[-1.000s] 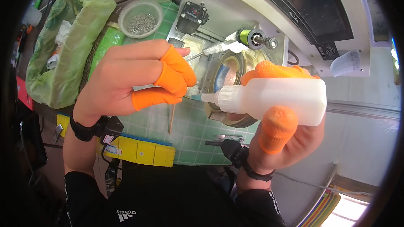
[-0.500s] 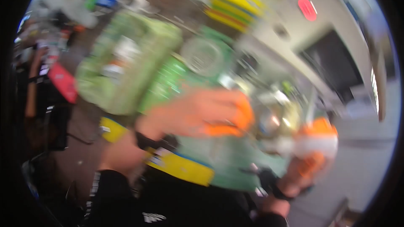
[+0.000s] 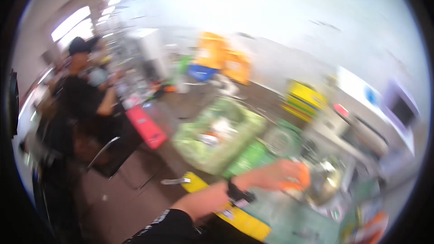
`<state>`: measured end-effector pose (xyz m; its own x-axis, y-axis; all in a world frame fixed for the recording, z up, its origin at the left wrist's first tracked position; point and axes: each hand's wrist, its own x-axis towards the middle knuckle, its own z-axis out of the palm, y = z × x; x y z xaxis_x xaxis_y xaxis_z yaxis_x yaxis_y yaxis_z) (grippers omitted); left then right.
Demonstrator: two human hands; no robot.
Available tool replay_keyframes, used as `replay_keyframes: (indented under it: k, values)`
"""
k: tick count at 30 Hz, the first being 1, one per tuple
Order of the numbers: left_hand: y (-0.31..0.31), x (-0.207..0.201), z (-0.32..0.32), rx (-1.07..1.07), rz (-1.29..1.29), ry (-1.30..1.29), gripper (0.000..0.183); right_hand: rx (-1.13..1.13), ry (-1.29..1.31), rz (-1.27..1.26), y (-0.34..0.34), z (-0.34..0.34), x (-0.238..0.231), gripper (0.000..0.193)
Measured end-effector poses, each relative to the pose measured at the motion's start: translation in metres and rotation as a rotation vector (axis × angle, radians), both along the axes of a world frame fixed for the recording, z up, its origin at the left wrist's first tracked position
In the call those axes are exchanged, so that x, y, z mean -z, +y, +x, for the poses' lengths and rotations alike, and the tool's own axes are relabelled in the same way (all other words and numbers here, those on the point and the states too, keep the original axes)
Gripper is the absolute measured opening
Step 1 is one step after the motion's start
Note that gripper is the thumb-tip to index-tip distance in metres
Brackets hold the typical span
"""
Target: The user is assembling and inspecting small electronic or mechanical components at a workstation, using tools like tweezers and glue.
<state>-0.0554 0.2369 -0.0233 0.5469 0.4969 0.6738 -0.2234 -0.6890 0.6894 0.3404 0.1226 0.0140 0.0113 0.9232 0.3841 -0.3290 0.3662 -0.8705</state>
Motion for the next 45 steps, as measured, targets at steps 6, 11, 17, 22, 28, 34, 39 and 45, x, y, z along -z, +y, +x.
replay_keyframes:
  k: [6, 11, 17, 22, 28, 34, 39, 45]
  values:
    - [0.008, 0.016, -0.027, -0.325, -0.097, 0.205, 0.019, 0.979, -0.378, 0.134, -0.068, 0.034, -0.066, 0.046]
    - [0.023, 0.025, -0.023, -0.251, -0.215, 0.161, 0.012, 1.069, -0.706, 0.073, -0.089, 0.055, -0.113, 0.034]
    - [0.017, 0.029, -0.007, -0.206, -0.225, 0.127, 0.015, 1.225, -0.651, -0.079, -0.100, 0.120, -0.046, 0.022]
    - [0.007, 0.019, -0.008, -0.224, -0.198, 0.170, 0.013, 1.153, -0.674, -0.143, -0.078, 0.120, -0.016, 0.022]
    - [0.008, 0.024, -0.006, -0.288, -0.224, 0.122, 0.012, 0.965, -0.926, -0.293, -0.072, 0.116, -0.005, 0.034]
    - [0.010, 0.025, -0.008, -0.262, -0.216, 0.157, 0.011, 1.231, -0.965, -0.197, -0.114, 0.091, -0.044, 0.038]
    - [0.009, 0.024, -0.011, -0.270, -0.217, 0.141, 0.012, 0.477, -1.228, -0.295, -0.107, 0.016, -0.057, 0.023]
    - [0.005, 0.018, -0.026, -0.385, -0.169, 0.199, 0.017, 0.193, -1.344, -0.258, -0.064, -0.044, 0.048, 0.023]
